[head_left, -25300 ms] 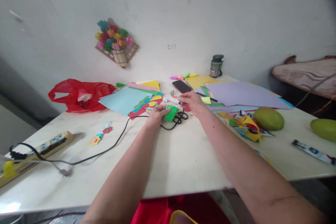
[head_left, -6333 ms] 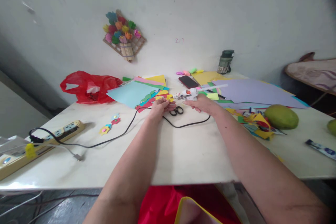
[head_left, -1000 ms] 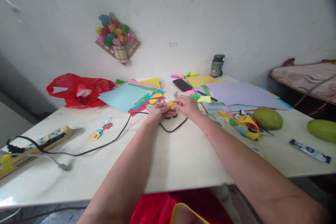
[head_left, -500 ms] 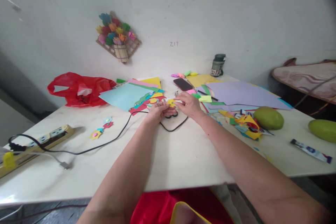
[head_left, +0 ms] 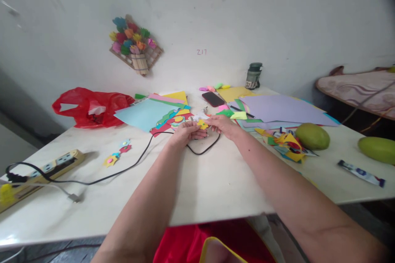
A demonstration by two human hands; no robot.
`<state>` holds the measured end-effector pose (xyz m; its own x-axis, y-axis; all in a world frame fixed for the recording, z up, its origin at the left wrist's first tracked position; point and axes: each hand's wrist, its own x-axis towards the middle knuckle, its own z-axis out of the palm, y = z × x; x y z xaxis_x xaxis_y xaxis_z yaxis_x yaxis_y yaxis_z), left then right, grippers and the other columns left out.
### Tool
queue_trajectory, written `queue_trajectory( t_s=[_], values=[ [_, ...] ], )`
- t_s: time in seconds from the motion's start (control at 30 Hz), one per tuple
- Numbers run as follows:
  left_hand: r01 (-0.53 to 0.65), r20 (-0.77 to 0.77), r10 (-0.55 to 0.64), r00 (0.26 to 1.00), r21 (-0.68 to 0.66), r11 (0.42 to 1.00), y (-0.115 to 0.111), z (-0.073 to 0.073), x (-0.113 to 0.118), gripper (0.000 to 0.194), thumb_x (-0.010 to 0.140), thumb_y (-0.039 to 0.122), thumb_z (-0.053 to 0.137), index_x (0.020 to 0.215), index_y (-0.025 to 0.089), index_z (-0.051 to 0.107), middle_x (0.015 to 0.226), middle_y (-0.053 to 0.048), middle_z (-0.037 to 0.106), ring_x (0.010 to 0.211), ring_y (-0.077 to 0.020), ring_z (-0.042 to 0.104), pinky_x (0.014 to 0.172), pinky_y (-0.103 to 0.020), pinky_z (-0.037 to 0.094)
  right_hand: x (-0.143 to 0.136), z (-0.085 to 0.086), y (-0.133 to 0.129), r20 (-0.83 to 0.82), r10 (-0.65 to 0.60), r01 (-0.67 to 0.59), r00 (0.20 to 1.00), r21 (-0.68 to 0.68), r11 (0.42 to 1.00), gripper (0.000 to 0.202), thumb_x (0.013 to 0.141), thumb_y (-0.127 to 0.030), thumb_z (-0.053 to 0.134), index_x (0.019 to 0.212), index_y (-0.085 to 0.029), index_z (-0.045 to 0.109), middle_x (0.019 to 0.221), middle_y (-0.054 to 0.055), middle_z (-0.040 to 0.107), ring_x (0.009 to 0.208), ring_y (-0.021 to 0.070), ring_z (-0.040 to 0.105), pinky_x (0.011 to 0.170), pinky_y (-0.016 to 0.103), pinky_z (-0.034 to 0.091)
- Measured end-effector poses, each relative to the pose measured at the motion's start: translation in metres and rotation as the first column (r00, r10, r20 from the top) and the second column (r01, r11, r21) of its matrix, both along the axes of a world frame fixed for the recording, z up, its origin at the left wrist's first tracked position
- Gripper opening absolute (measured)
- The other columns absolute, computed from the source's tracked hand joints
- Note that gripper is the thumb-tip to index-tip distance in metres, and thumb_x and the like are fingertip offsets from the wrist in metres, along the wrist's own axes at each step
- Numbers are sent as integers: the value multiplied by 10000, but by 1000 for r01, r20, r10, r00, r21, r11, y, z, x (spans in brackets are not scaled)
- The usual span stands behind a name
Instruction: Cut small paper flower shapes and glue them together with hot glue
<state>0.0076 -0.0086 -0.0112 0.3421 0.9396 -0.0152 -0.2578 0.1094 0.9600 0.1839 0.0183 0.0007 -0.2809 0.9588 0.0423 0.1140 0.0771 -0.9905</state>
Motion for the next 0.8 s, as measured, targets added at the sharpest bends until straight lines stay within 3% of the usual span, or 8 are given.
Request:
queue_trajectory(
  t_s=[0.3, 0.8],
  values=[
    [11, -37, -10, 999, 10, 1000, 0, 0, 0, 108, 738, 158, 653, 762, 105, 562, 778, -150, 717, 687, -221, 701, 649, -300, 557, -3, 3, -4, 39, -4, 2, 999, 36, 999, 357, 545, -450, 749, 607, -142, 580, 440, -68, 419, 421, 50, 338, 395, 201, 183],
    [32, -49, -31, 998, 10, 999, -1, 1, 1, 81, 745, 136, 615, 753, 109, 539, 746, -131, 713, 660, -204, 697, 644, -282, 554, -8, 2, -5, 56, -70, 62, 996, 133, 989, 402, 494, -450, 778, 515, -159, 501, 454, -70, 426, 445, 53, 336, 458, 231, 260]
  ],
)
